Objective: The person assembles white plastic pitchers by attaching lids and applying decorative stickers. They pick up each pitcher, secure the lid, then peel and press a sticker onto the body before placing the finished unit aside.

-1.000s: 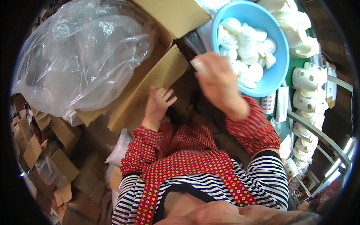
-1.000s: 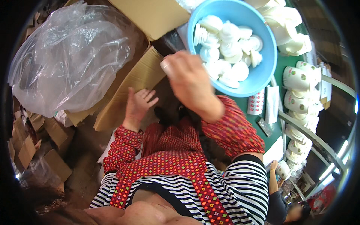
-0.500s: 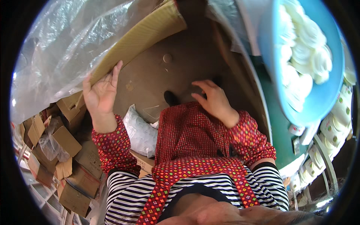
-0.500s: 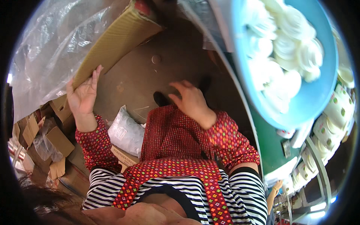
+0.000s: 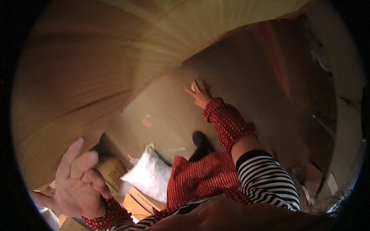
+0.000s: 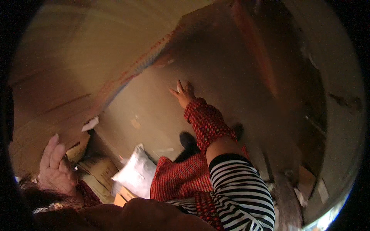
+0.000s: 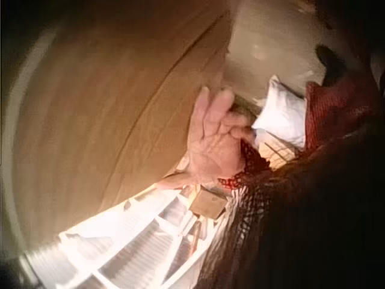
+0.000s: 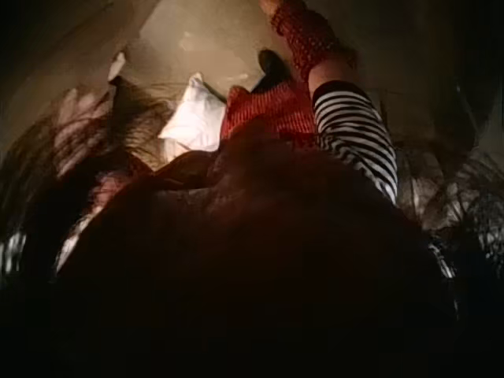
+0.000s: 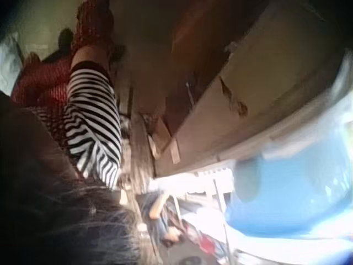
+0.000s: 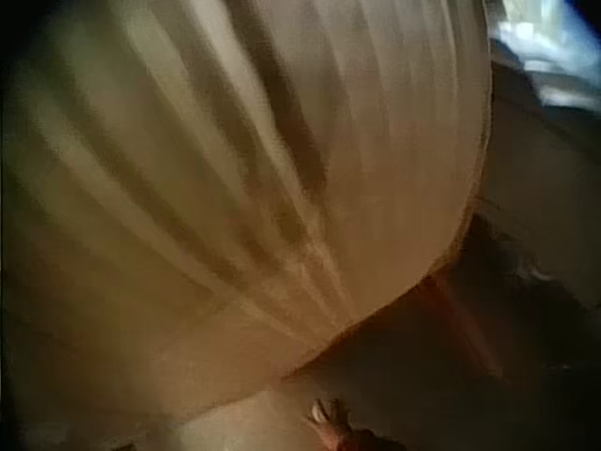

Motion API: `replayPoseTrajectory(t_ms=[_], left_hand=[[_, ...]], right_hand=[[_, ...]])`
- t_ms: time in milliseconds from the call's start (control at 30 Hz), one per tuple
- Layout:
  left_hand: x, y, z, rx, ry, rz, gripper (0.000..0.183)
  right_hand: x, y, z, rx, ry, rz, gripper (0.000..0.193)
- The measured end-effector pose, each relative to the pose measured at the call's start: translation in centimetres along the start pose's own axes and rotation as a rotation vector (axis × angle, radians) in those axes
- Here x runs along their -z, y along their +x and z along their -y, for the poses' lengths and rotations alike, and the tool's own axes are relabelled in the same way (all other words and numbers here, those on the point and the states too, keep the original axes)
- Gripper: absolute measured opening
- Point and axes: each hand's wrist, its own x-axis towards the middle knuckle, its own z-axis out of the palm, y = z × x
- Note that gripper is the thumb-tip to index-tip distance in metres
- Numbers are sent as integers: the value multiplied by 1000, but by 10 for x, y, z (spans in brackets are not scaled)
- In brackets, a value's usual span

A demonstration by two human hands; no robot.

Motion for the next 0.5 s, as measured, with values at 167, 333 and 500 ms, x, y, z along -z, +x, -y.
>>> replayPoseTrajectory(t_ms=[167,333,500], left_hand=[[12,-15,24,-88,221,-29,137],[13,-25,44,-65,102,192,119],[7,-24,51,-39,-240,202,145]], right_hand=[[-44,38,-41,-188,376,138,87],[-100,-44,-61,-297,466,60,73],[-47,-199,6,-152,861,-432,57]])
